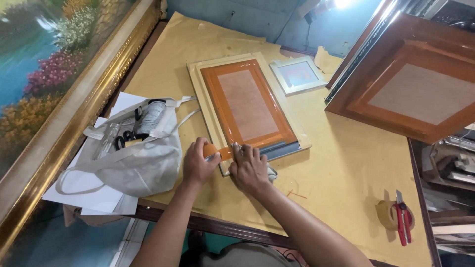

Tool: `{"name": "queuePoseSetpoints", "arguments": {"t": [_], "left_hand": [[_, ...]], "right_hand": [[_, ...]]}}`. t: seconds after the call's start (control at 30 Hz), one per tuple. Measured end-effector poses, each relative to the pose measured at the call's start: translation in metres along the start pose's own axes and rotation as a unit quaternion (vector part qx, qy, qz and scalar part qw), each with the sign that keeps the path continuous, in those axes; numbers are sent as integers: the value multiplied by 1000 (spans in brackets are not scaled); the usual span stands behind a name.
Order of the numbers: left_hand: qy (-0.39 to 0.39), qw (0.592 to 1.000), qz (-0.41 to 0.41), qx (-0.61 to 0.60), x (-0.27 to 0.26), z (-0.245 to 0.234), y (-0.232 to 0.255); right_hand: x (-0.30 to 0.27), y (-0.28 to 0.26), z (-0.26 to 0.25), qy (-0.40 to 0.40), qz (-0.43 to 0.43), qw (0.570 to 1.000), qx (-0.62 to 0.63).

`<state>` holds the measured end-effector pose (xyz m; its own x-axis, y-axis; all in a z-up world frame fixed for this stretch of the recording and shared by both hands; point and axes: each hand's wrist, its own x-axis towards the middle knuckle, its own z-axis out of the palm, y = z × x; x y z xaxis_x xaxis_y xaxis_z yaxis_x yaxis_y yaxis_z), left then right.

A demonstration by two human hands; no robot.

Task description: Applying adhesive tape to the back of picture frames to seal them, smoothing the tape with a cloth and cutting it with a utility knife.

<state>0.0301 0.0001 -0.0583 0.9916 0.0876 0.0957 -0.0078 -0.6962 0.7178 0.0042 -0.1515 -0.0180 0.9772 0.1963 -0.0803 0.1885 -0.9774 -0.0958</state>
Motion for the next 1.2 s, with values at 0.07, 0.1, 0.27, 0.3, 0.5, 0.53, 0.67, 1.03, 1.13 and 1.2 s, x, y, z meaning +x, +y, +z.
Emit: {"name": "queuePoseSetpoints", "arguments": {"t": [0.07, 0.1, 0.27, 0.3, 0.5, 0.53, 0.67, 1.03, 1.13, 1.2], "left_hand": [[-2, 1000, -3, -6, 0, 0, 0], [-4, 1000, -6, -10, 0, 0, -1], [16, 1000, -3, -11, -3, 0, 2], [15, 1000, -8, -10, -4, 1, 1], [22, 1000, -1, -17, -3, 1, 0], [24, 1000, -2, -16, -2, 1, -1], [16, 1000, 4, -2, -1, 2, -2], [8, 1000, 1, 3, -2, 0, 2], [1, 1000, 2, 11, -5, 0, 0], [4, 1000, -2, -10, -6, 0, 2]], "right_hand": [[5, 21, 3, 2, -4, 1000, -23], [7, 31, 5, 4, -9, 999, -45], [4, 83, -45, 6, 84, 992, -90], [2, 88, -56, 8, 137, 988, -71], [13, 63, -14, -24, 133, 990, -30], [6, 47, -10, -24, 130, 991, -29], [-9, 2, -5, -37, -18, 999, 1], [-4, -3, 2, -15, -38, 999, -21], [-10, -2, 2, -21, -48, 998, -18], [-4, -4, -2, -16, -36, 999, -14]]}}
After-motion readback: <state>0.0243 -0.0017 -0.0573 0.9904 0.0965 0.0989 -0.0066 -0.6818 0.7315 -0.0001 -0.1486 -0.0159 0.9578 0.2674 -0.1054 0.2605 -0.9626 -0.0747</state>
